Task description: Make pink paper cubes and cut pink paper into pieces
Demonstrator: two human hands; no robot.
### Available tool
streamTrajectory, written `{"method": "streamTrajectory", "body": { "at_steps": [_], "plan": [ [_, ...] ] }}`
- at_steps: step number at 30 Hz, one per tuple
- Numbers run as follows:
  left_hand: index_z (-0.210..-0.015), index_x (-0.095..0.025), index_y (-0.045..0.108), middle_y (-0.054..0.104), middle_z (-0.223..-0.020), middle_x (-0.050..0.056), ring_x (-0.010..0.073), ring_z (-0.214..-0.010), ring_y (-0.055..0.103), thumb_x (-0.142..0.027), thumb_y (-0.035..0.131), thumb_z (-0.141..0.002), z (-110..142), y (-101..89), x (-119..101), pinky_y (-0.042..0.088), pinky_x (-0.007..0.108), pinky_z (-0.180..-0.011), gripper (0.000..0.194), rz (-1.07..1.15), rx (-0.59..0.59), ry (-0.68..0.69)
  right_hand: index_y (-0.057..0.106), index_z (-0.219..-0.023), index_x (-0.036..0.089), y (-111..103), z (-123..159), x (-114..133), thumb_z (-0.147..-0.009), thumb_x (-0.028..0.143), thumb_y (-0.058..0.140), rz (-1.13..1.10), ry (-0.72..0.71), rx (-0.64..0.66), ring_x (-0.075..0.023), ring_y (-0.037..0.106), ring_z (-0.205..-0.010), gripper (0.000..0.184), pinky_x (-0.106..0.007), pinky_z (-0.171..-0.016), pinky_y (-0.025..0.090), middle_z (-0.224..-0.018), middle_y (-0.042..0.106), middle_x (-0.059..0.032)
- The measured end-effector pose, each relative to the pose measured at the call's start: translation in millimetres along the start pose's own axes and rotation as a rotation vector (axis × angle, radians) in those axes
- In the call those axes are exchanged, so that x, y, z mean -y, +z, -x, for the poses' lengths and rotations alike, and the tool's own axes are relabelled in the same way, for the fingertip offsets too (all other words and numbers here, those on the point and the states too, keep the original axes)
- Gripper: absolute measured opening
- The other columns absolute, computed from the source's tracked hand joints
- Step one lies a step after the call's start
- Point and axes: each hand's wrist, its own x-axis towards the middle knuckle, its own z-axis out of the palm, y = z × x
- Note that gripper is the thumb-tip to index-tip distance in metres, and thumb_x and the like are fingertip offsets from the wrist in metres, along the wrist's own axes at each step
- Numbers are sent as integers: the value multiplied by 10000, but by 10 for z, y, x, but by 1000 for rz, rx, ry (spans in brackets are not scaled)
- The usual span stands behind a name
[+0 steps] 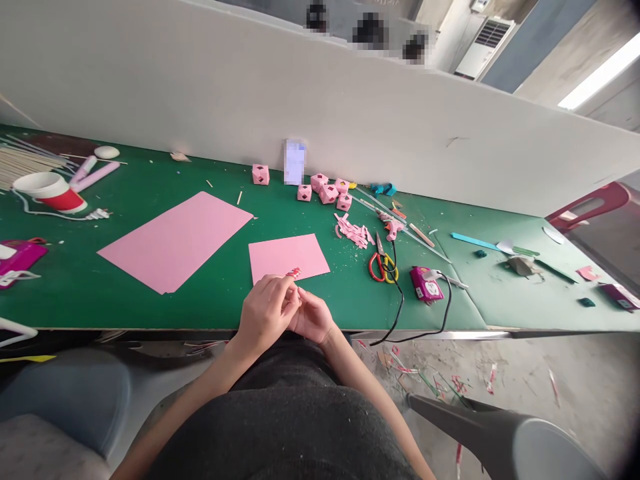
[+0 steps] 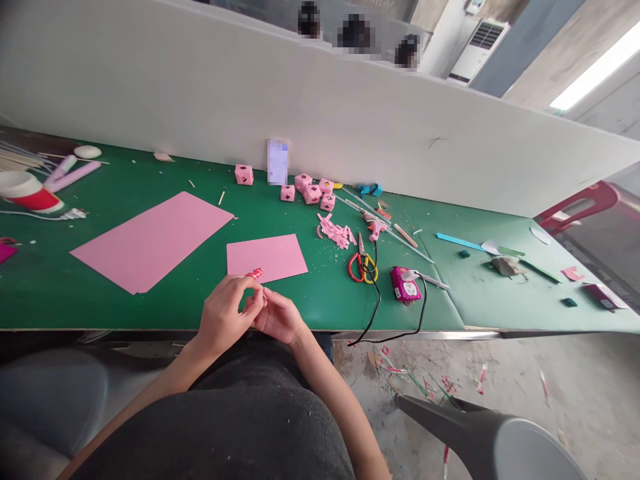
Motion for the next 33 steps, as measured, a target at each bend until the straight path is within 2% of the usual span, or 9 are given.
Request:
{"method": "streamTrajectory", "body": {
  "at_steps": [8,12,14,17,22,29,33],
  "plan": [
    [-1213,-238,618,774,-980,42,230,-1012,751,-197,600,-985,31,-30,-14,618,362,-864,233,74,6,-62,596,-826,216,-5,5,2,-833,430,797,15,0,14,-139,577,-729,294,-290,-773,528,-767,596,25],
    [-1171,-239,622,766,-999,43,228,-1097,744,-231,599,-1006,54,-41,-34,621,363,-937,166,139,35,-120,578,-785,222,-19,8,19,-865,423,767,45,-17,6,-141,558,-717,288,-294,-756,515,-752,581,28],
    [-1195,-235,614,763,-1006,40,213,-1027,751,-255,611,-1005,59,-43,-41,624,366,-941,191,212,60,-191,583,-785,221,-26,15,36,-866,418,770,71,-23,3,-142,565,-720,283,-298,-766,516,-762,601,24],
    [-1341,-238,547,752,-995,26,176,-874,740,-260,631,-998,58,-44,-42,634,348,-887,355,327,81,-267,593,-775,220,-21,31,69,-830,440,802,116,-36,14,-151,574,-711,308,-308,-766,520,-739,614,21],
    [-1430,-242,473,724,-960,15,168,-872,728,-232,611,-1000,51,-50,-48,627,336,-876,452,413,140,-271,639,-820,202,-1,63,126,-709,463,896,185,-64,26,-148,568,-711,383,-304,-752,512,-744,609,20],
    [-1399,-232,450,693,-950,18,180,-904,724,-211,567,-993,87,-48,-46,609,373,-923,423,400,210,-263,596,-717,197,-40,105,203,-699,447,924,273,-96,8,-131,524,-715,413,-281,-735,479,-760,588,18],
    [-1353,-234,440,683,-947,17,181,-926,720,-208,561,-993,97,-37,-43,600,380,-937,381,414,209,-264,586,-701,195,-49,117,223,-711,442,929,300,-121,13,-126,519,-722,422,-266,-730,463,-747,566,25]
  ]
}}
